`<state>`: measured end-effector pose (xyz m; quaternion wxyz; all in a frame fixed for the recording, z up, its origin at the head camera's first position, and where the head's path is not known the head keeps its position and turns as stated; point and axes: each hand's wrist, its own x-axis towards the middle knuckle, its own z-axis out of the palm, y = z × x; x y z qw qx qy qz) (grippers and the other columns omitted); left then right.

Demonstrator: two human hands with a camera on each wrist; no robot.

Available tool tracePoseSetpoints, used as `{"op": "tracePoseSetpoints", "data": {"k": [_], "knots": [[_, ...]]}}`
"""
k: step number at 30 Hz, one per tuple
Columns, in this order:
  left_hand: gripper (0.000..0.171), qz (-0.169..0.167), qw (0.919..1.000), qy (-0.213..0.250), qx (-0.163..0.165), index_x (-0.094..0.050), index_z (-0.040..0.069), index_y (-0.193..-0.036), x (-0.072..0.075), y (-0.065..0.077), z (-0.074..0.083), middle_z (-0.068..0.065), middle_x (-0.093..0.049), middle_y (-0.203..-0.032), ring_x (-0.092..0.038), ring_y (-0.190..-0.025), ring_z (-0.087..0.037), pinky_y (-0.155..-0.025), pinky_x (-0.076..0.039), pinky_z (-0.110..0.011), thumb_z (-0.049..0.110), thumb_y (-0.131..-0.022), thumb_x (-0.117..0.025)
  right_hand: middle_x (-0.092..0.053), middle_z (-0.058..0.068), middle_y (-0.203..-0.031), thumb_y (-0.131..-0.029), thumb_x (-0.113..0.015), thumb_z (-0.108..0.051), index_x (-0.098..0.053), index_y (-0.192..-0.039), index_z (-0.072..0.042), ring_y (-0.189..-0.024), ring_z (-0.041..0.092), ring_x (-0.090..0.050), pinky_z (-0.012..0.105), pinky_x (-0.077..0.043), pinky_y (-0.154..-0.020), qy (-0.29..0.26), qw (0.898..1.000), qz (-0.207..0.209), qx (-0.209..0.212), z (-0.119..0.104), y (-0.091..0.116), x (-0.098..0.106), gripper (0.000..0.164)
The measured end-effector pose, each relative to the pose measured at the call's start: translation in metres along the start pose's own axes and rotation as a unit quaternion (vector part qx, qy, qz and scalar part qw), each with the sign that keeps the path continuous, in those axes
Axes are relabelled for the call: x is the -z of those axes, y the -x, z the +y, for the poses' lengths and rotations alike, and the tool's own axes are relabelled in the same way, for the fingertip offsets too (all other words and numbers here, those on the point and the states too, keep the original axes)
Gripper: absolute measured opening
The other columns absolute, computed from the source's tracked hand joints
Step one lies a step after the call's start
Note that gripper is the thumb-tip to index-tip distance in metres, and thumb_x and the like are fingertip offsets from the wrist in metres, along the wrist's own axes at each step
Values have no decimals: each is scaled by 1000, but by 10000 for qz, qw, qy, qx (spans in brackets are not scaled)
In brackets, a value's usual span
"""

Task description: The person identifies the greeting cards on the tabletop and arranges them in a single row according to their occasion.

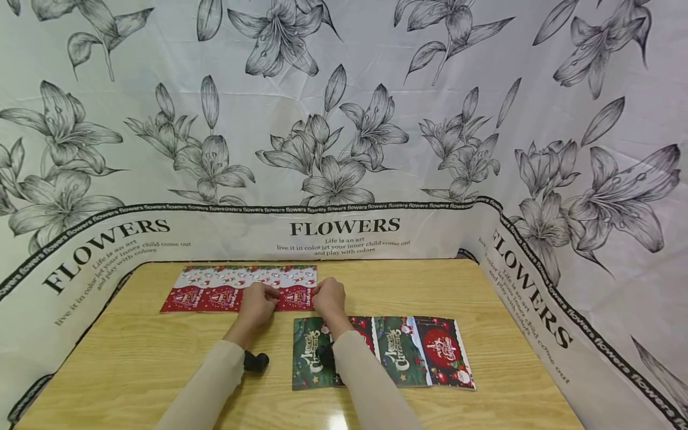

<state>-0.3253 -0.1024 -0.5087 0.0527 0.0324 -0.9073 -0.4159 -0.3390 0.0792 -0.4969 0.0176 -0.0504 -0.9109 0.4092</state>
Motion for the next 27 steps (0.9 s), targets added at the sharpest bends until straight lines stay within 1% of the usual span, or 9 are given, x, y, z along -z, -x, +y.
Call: {"op": "tracePoseSetpoints", "data": {"k": [4,8,14,20,24,27], "knots": [[13,-110,9999,-37,87,-80,-1,-103,0,0,1,-15,-73,-104,-68,-97,-30,-85,-59,-45,-4,-94,-70,-74,15,-100,-79,-75,10,-81,-89,-3,-81,25,-61,32,-50,-62,28,10000,-7,-12,0,0,-1,17],[12,-201,9997,-45,87,-80,-1,-103,1,0,2,-16,-72,-104,-67,-99,-31,-87,-58,-47,-3,-95,-71,-74,15,-102,-80,-77,8,-81,-88,-3,-84,26,-62,35,-53,-65,50,10000,-2,-2,2,-1,-3,15],[11,-259,9996,-11,77,-79,-2,-103,3,2,5,-16,-72,-105,-66,-100,-31,-88,-58,-48,-1,-95,-71,-73,14,-97,-78,-81,7,-81,-87,-4,-83,25,-61,35,-55,-69,76,10000,-2,-24,2,-3,-2,13],[10,-291,9996,-61,-18,-79,-2,-102,3,2,6,-16,-72,-104,-67,-98,-30,-87,-58,-47,0,-95,-71,-73,14,-96,-78,-82,6,-81,-90,-3,-82,25,-62,35,-55,-67,6,10000,-69,-63,1,1,0,15],[10,-346,9993,-112,-104,-79,-3,-101,3,1,6,-15,-72,-103,-67,-98,-30,-88,-58,-48,1,-95,-71,-72,14,-97,-80,-84,4,-81,-93,-2,-86,25,-62,36,-56,-71,-77,9998,-127,-111,-1,4,0,15],[11,-378,9991,-129,-133,-79,-3,-102,4,1,5,-16,-72,-102,-67,-99,-32,-89,-58,-49,2,-96,-71,-72,14,-98,-81,-85,1,-80,-95,-1,-88,26,-62,39,-57,-76,-78,9999,-144,-38,-3,6,1,14]]}}
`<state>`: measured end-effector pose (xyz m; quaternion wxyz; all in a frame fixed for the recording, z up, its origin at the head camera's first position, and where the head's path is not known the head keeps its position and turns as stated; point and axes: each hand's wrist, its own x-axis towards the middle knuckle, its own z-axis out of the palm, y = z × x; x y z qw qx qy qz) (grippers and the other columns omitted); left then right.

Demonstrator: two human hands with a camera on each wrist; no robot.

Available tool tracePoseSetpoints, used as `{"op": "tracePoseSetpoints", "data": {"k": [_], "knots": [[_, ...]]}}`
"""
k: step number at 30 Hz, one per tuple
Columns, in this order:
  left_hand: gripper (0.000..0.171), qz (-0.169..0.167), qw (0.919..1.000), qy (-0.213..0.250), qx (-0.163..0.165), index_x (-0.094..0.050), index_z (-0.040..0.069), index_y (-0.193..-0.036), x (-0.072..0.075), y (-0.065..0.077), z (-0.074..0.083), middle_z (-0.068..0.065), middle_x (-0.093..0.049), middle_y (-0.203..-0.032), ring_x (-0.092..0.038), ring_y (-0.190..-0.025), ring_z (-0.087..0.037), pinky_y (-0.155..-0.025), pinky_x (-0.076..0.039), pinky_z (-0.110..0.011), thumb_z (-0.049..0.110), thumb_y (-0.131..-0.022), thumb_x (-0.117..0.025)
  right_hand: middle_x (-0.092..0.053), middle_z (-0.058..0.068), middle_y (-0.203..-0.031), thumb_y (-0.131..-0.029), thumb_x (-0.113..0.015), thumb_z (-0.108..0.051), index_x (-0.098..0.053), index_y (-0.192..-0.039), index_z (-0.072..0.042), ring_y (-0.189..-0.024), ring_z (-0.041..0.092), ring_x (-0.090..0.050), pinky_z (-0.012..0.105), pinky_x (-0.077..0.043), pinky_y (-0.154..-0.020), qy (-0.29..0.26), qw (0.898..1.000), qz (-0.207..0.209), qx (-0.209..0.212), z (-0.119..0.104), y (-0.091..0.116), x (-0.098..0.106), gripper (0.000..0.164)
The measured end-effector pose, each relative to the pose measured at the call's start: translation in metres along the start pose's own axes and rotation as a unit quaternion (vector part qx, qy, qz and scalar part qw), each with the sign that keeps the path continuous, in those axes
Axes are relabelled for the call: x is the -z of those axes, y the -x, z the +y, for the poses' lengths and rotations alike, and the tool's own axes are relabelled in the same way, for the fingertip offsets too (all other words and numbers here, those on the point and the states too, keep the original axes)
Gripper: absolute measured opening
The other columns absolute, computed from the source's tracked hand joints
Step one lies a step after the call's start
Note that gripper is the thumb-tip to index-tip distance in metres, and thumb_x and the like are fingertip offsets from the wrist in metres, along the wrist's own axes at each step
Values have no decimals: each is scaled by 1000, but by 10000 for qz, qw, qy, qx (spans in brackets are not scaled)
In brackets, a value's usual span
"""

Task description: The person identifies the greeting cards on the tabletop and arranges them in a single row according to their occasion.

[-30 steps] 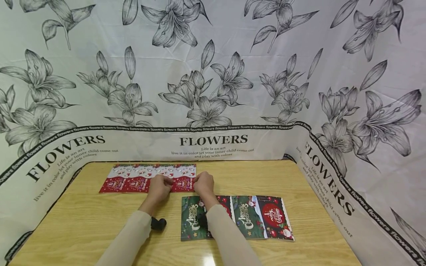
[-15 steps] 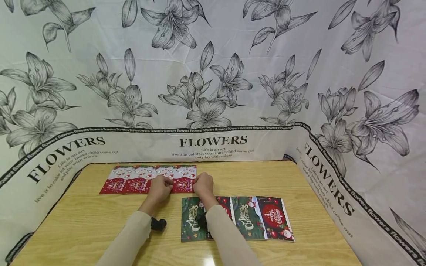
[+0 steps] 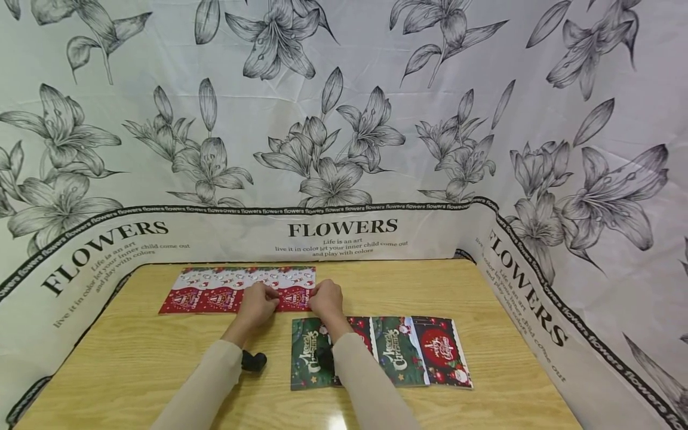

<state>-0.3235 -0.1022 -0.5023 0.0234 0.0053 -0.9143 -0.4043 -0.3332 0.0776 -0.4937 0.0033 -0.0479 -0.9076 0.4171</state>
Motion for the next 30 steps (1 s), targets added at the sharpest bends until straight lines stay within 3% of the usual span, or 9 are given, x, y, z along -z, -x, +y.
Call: {"op": "tracePoseSetpoints", "data": {"k": [7,16,22,30], "knots": [[12,7,9999,49,-93,-78,-2,-104,1,2,-2,-15,-73,-104,-68,-102,-33,-91,-58,-50,5,-98,-71,-73,11,-95,-83,-83,-1,-81,-102,0,-86,23,-61,39,-55,-75,206,9991,71,376,-2,5,3,19],[17,249,9988,358,-219,-77,-3,-111,9,15,5,-13,-72,-105,-66,-94,-26,-84,-57,-45,8,-99,-71,-73,11,-96,-86,-77,2,-80,-107,1,-94,29,-68,45,-59,-82,-78,9963,391,761,-4,23,24,21],[14,421,9959,492,-634,-79,-2,-107,13,31,8,-9,-73,-95,-65,-82,-21,-73,-57,-39,7,-96,-76,-73,9,-94,-89,-77,0,-79,-109,2,-88,26,-69,43,-60,-76,-278,9953,304,878,-2,39,43,20],[15,130,9956,767,-521,-78,-3,-105,8,57,15,-7,-71,-90,-64,-81,-20,-71,-56,-37,8,-95,-78,-73,8,-93,-92,-77,-2,-78,-109,4,-84,22,-68,40,-60,-74,-431,9960,54,780,5,60,57,18]]}}
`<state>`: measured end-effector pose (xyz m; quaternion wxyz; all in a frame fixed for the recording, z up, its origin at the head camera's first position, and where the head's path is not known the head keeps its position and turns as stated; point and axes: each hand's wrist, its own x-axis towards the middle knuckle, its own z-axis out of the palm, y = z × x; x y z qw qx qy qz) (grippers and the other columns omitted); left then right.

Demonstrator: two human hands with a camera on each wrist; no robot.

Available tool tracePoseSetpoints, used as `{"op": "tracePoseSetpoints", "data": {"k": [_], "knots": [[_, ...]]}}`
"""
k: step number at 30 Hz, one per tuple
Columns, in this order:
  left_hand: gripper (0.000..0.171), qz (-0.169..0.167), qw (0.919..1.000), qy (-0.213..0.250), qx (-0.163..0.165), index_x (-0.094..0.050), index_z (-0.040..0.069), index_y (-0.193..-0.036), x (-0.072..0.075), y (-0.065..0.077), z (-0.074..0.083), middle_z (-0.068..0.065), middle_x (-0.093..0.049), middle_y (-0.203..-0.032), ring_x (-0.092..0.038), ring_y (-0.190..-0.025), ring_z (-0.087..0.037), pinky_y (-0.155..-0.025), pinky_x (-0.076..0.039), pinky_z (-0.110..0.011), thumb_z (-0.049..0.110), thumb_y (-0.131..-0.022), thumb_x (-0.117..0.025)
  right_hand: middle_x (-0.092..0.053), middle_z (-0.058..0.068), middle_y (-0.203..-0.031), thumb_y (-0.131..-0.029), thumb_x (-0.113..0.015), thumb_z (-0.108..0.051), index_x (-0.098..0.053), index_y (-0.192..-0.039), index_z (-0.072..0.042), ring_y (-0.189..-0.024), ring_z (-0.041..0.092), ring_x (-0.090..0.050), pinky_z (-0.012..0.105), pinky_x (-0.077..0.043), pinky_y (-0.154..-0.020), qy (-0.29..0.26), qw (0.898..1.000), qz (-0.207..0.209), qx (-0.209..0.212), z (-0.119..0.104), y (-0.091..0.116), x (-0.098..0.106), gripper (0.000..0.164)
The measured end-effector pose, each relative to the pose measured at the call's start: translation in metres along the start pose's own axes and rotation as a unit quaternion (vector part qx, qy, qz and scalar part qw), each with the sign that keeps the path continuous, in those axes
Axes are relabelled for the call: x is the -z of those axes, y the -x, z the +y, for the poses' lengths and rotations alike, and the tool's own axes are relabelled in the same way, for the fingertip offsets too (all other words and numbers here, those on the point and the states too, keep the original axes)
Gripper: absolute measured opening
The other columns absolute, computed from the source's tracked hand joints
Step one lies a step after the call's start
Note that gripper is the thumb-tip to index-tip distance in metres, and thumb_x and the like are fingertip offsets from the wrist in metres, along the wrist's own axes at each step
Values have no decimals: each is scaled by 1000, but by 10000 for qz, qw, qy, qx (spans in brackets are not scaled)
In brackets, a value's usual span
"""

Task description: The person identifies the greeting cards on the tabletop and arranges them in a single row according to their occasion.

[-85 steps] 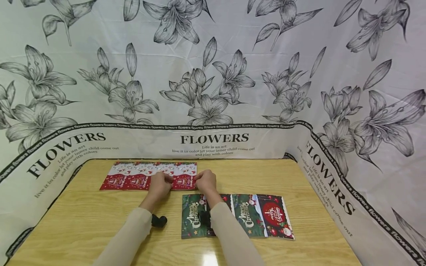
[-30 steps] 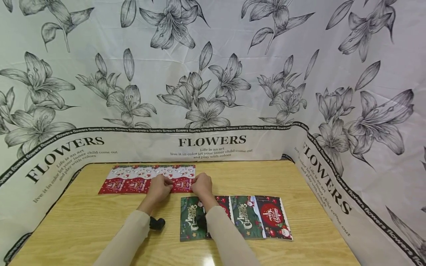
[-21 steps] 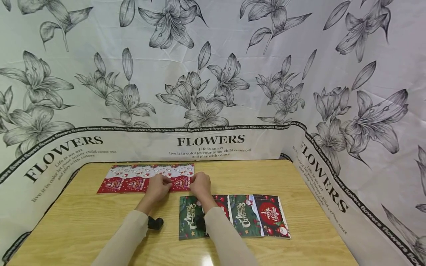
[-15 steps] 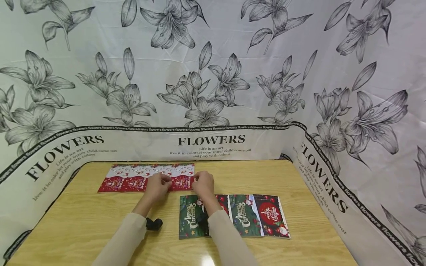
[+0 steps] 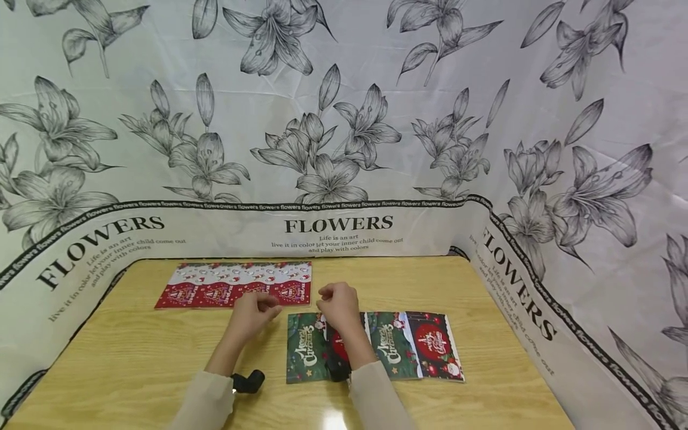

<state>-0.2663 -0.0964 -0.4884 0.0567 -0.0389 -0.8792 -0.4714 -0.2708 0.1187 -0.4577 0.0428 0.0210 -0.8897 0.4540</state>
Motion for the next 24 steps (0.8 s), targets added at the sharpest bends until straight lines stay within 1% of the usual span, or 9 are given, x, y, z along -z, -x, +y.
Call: {"op": "tracePoseSetpoints", "data": {"k": [4,9,11,13,17,20,22,24], "knots": [[16,-134,9999,70,60,-78,-4,-106,-6,9,2,-8,-72,-94,-67,-84,-21,-75,-58,-40,9,-95,-78,-72,7,-92,-93,-76,-2,-78,-108,3,-83,21,-67,39,-60,-72,-57,9999,-76,-42,4,8,3,16],[16,-215,9997,117,96,-78,-4,-104,-14,15,3,-8,-72,-94,-66,-82,-20,-72,-57,-37,8,-94,-79,-72,6,-87,-92,-77,0,-78,-105,4,-77,19,-66,36,-58,-67,-70,9998,-188,23,9,13,5,14],[16,-236,9995,158,134,-78,-4,-104,-16,16,4,-8,-71,-93,-64,-81,-19,-71,-56,-36,8,-94,-79,-71,5,-85,-92,-77,0,-78,-104,5,-74,18,-65,35,-57,-64,-102,9995,-280,60,10,14,5,13],[15,-251,9994,176,156,-78,-4,-103,-17,17,3,-8,-70,-93,-64,-81,-19,-70,-56,-36,7,-93,-79,-70,5,-84,-92,-77,-1,-78,-103,5,-72,16,-64,33,-56,-63,-160,9991,-398,1,11,16,6,13],[13,-249,9995,75,193,-77,-3,-102,-19,19,2,-8,-70,-93,-64,-80,-18,-69,-56,-35,6,-93,-79,-71,6,-84,-93,-76,-1,-78,-103,6,-70,15,-64,32,-55,-61,-149,9982,-584,53,14,17,6,12],[12,-226,9996,25,187,-77,-3,-102,-21,19,0,-8,-70,-92,-64,-78,-18,-68,-56,-34,6,-93,-79,-71,6,-84,-93,-75,0,-78,-102,5,-70,16,-65,33,-56,-62,-97,9981,-615,42,16,17,6,11],[12,-204,9996,52,198,-77,-3,-102,-23,19,-1,-8,-70,-93,-64,-77,-17,-67,-56,-33,5,-93,-79,-72,7,-85,-93,-75,0,-78,-102,5,-71,17,-66,34,-56,-62,-14,9981,-615,80,18,17,6,10],[12,-185,9996,117,201,-77,-3,-102,-25,18,-2,-8,-70,-92,-63,-76,-17,-66,-55,-33,4,-92,-80,-72,7,-86,-94,-75,0,-79,-101,4,-72,17,-66,34,-56,-62,14,9982,-602,22,19,17,5,10]]}}
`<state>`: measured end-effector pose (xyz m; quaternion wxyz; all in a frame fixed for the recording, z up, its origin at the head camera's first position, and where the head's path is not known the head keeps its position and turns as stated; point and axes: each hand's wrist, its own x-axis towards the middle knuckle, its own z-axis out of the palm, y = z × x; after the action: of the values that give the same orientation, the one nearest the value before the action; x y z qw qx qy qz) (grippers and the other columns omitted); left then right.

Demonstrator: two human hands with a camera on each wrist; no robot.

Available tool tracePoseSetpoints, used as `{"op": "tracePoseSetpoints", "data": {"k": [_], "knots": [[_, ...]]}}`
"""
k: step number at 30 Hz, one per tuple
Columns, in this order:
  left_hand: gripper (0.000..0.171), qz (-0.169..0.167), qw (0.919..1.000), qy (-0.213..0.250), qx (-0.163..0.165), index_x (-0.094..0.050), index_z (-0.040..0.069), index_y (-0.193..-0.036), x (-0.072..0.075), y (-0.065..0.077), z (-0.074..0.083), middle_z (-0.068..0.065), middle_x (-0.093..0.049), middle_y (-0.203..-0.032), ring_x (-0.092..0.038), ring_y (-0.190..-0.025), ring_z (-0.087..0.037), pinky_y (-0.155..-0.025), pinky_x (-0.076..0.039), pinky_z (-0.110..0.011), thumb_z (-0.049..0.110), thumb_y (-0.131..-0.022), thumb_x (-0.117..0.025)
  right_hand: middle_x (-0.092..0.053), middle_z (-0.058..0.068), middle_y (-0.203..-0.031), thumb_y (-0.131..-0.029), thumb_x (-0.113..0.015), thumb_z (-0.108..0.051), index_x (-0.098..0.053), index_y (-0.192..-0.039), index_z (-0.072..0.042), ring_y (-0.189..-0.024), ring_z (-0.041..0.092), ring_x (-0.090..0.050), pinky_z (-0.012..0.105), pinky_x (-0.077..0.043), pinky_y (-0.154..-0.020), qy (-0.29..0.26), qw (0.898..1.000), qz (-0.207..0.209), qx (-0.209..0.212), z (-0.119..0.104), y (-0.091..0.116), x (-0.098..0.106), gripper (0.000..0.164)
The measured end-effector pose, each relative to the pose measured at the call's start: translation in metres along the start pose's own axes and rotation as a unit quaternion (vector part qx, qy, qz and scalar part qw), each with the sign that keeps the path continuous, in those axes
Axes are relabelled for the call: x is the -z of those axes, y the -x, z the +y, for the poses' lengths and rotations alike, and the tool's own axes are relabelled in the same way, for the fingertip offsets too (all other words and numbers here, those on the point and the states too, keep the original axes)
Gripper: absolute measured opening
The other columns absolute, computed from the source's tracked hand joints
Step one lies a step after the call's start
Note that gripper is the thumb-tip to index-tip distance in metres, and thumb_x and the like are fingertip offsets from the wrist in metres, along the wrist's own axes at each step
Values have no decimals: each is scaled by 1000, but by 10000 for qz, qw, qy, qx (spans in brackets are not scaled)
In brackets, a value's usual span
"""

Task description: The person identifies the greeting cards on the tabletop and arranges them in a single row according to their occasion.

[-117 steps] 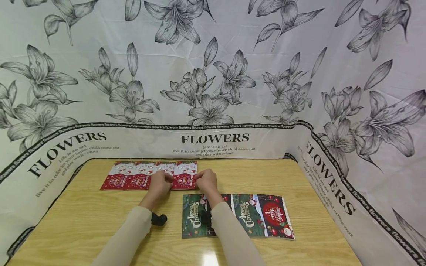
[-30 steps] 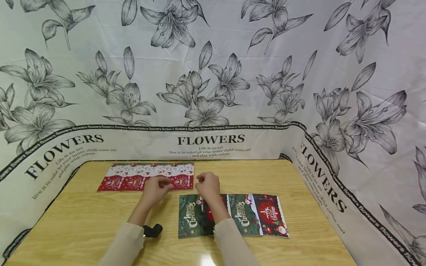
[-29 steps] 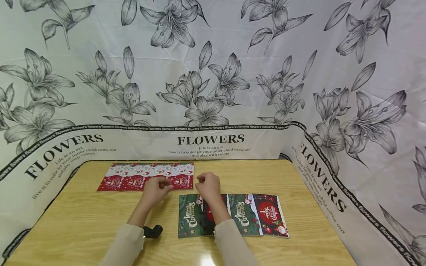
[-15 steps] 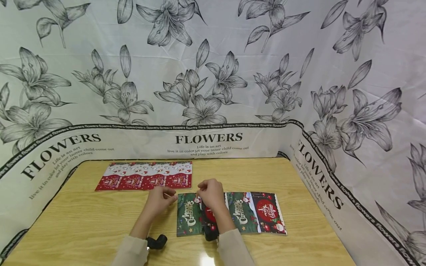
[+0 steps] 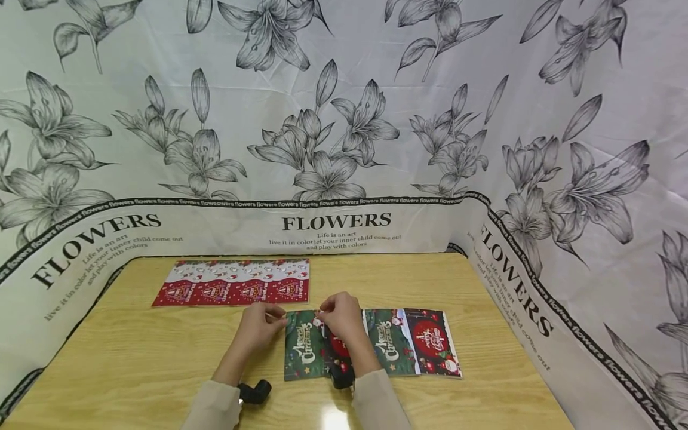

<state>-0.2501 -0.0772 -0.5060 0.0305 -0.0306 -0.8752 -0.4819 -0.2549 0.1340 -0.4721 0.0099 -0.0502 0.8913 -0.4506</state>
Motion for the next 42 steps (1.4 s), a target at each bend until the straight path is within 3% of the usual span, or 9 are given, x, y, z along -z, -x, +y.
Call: {"op": "tracePoseSetpoints", "data": {"k": [12,24,35,42], "knots": [[10,18,9994,305,148,-77,-2,-103,-4,0,-4,-9,-71,-98,-67,-80,-17,-67,-57,-32,-1,-92,-78,-74,5,-85,-90,-77,0,-81,-96,-1,-71,16,-65,34,-56,-63,301,9994,-132,48,10,-4,-12,7],[13,-8,9989,470,-11,-78,-2,-104,-8,0,-6,-9,-73,-96,-66,-80,-17,-69,-57,-33,-5,-91,-76,-74,6,-88,-89,-79,0,-81,-97,0,-73,17,-66,35,-58,-65,159,9998,-134,-22,13,-4,-15,8],[24,324,9970,696,47,-78,-4,-106,-17,-1,-3,-13,-74,-98,-70,-85,-21,-74,-61,-36,-11,-83,-80,-74,7,-89,-89,-80,-1,-81,-96,0,-75,18,-67,36,-58,-67,144,9998,-94,-108,10,-5,-14,7],[25,444,9948,864,296,-78,-3,-109,-11,-1,-4,-12,-74,-99,-69,-86,-22,-73,-61,-35,-12,-85,-77,-74,7,-87,-90,-77,1,-80,-97,0,-72,17,-66,34,-57,-63,0,9998,-191,-89,13,-2,-12,8]]}}
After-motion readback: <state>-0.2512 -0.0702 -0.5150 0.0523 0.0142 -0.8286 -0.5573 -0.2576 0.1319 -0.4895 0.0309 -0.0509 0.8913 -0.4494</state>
